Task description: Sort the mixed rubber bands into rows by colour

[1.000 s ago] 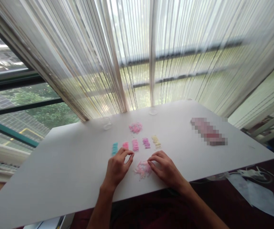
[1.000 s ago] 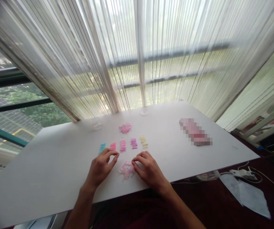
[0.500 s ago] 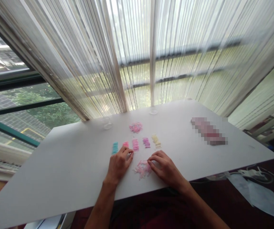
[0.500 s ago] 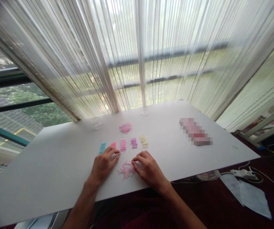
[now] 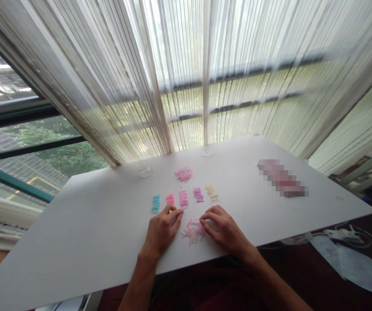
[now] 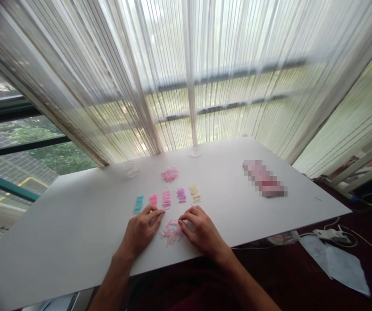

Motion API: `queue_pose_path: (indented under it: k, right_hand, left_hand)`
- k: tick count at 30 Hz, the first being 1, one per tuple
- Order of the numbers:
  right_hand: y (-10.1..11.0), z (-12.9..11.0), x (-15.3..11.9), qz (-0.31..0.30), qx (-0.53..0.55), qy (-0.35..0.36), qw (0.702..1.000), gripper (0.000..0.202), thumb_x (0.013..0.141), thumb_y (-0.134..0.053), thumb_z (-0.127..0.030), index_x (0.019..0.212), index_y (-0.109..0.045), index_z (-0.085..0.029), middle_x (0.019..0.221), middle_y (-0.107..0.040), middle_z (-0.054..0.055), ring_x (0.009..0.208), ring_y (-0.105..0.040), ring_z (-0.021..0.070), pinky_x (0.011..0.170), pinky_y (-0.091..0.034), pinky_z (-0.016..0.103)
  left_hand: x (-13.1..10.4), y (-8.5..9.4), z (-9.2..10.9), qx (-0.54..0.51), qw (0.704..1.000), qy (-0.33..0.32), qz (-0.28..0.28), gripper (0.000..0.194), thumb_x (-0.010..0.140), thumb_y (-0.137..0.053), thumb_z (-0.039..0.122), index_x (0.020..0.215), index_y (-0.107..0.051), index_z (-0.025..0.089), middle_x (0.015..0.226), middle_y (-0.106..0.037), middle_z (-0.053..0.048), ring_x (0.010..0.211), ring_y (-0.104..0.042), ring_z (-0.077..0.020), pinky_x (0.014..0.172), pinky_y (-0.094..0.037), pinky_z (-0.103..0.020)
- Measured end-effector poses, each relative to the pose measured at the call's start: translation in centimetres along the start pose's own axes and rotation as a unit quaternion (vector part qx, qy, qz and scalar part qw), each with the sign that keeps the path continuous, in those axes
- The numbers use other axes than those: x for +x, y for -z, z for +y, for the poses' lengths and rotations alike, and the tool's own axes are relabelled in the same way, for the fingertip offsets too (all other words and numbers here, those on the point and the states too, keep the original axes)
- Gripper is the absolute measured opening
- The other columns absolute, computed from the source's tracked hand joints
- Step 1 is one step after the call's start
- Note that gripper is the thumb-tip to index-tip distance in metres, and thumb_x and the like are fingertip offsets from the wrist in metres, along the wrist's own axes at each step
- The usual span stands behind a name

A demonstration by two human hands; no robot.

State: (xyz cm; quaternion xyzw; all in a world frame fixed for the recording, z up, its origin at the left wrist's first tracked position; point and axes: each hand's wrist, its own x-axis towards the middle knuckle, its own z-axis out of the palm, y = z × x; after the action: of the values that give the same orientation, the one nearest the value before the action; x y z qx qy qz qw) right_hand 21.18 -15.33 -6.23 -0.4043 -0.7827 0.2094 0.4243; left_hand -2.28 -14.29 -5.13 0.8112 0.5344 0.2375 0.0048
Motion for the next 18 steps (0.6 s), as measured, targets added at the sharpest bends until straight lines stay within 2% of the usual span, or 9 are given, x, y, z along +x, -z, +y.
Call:
queue_pose_path:
  k: [18]
  right_hand:
    - [0.01, -0.10, 0.05, -0.014, 0.009, -0.007, 1.000, 0.012, 0.097, -0.059, -0.021, 0.094, -0.071, -0.022, 0.092, -0.067, 0.006, 0.090, -0.063, 0.0216, 0.084, -0.056, 0.037]
  left_hand:
    - [0.50, -0.34, 0.55, 0.009, 1.000, -0.003, -0.020, 0.022, 0.099, -0.055, 0.025, 0.112, -0.072, 0.024, 0.100, -0.070, -0.003, 0.079, -0.070, -0.0155, 0.068, -0.054, -0.023]
